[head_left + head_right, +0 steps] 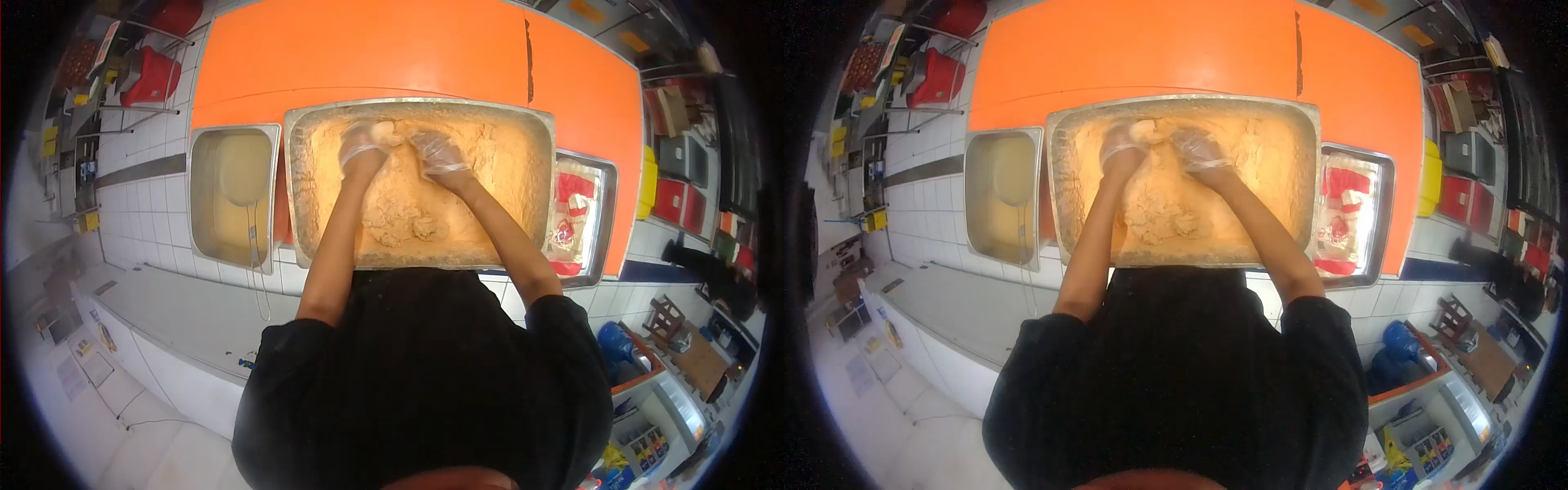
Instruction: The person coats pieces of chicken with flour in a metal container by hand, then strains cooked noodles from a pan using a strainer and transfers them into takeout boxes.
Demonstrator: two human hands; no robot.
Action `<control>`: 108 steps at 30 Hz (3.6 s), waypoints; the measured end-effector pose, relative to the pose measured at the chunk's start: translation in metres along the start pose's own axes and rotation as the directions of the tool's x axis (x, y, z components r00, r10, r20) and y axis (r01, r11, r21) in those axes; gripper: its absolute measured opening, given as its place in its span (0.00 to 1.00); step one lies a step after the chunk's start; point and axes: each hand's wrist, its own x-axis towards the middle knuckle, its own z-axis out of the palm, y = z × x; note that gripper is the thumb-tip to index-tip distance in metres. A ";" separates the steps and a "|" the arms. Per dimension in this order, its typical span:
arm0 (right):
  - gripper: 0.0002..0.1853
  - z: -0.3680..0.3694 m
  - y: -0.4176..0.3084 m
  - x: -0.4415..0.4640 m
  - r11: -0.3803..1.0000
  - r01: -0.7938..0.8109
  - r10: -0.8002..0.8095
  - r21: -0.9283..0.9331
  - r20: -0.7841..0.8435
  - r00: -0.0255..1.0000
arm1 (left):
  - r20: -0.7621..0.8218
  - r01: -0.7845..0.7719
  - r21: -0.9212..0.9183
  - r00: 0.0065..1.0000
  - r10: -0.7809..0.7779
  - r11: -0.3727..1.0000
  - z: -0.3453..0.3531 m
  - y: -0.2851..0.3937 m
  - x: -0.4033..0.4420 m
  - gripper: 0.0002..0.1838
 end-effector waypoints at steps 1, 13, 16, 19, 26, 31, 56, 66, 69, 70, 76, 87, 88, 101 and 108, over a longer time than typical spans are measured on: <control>0.24 -0.003 -0.008 0.014 1.000 0.025 -0.025 -0.008 0.036 0.999 | -0.100 -0.035 -0.277 0.995 0.007 0.960 -0.007 -0.004 -0.004 0.34; 0.36 0.043 -0.013 -0.036 0.992 0.117 -0.070 -0.054 0.541 0.838 | 0.166 0.077 -0.876 0.975 -0.149 -0.477 -0.054 -0.038 -0.043 0.37; 0.46 0.004 -0.027 -0.071 0.989 0.025 0.040 -0.146 0.423 0.905 | -0.576 -0.526 -0.507 0.796 0.185 0.683 -0.052 -0.032 -0.053 0.35; 0.53 -0.010 -0.040 -0.062 0.947 -0.164 0.257 -0.276 0.346 0.902 | -0.732 -0.629 -0.267 0.625 0.272 0.730 -0.058 -0.013 -0.062 0.32; 0.46 0.035 -0.017 -0.055 0.998 0.036 -0.050 0.055 0.281 0.958 | -0.653 -0.588 -0.335 0.708 0.268 0.736 -0.036 -0.032 -0.064 0.34; 0.26 0.049 -0.002 -0.036 1.000 -0.014 0.018 -0.015 0.278 0.960 | -0.593 -0.533 -0.341 0.761 0.263 0.774 -0.046 -0.023 -0.073 0.37; 0.17 0.000 -0.028 -0.034 0.555 -0.263 0.589 0.789 -0.150 0.794 | 0.331 0.387 -0.683 0.920 0.209 -0.620 -0.031 0.025 -0.085 0.27; 0.26 0.047 -0.014 0.001 0.996 0.085 -0.082 -0.028 0.085 0.993 | 0.309 0.300 -0.951 0.917 -0.252 -0.073 -0.053 0.006 -0.096 0.25; 0.28 0.035 -0.027 -0.020 0.994 0.090 -0.100 0.067 0.175 0.980 | 0.109 0.134 -0.988 0.955 -0.275 0.074 -0.022 -0.011 -0.086 0.26; 0.29 0.032 -0.029 -0.029 0.993 0.110 -0.117 0.045 0.227 0.967 | 0.107 0.118 -0.993 0.959 -0.262 0.025 -0.022 -0.016 -0.082 0.25; 0.25 0.027 -0.012 -0.064 0.971 0.237 -0.222 -0.008 0.329 0.918 | 0.305 0.259 -0.836 0.952 -0.017 -0.485 -0.080 -0.007 -0.080 0.21; 0.13 0.011 -0.017 -0.047 0.705 -0.480 0.573 0.521 -0.020 0.819 | 0.461 0.469 -0.763 0.877 0.133 -0.445 -0.052 0.020 -0.084 0.26; 0.12 -0.009 -0.029 -0.033 0.548 -0.523 0.656 0.653 0.052 0.753 | 0.477 0.471 -0.827 0.877 0.060 -0.305 -0.048 0.029 -0.087 0.25; 0.22 -0.040 -0.077 -0.023 -0.567 -0.033 0.641 0.823 0.465 0.611 | 0.020 -0.022 -0.943 0.992 0.122 0.333 0.048 0.052 -0.068 0.25; 0.20 -0.023 -0.096 -0.050 0.326 -0.564 0.584 0.759 0.307 0.751 | 0.540 0.536 -0.821 0.841 0.034 -0.195 0.031 0.088 -0.074 0.20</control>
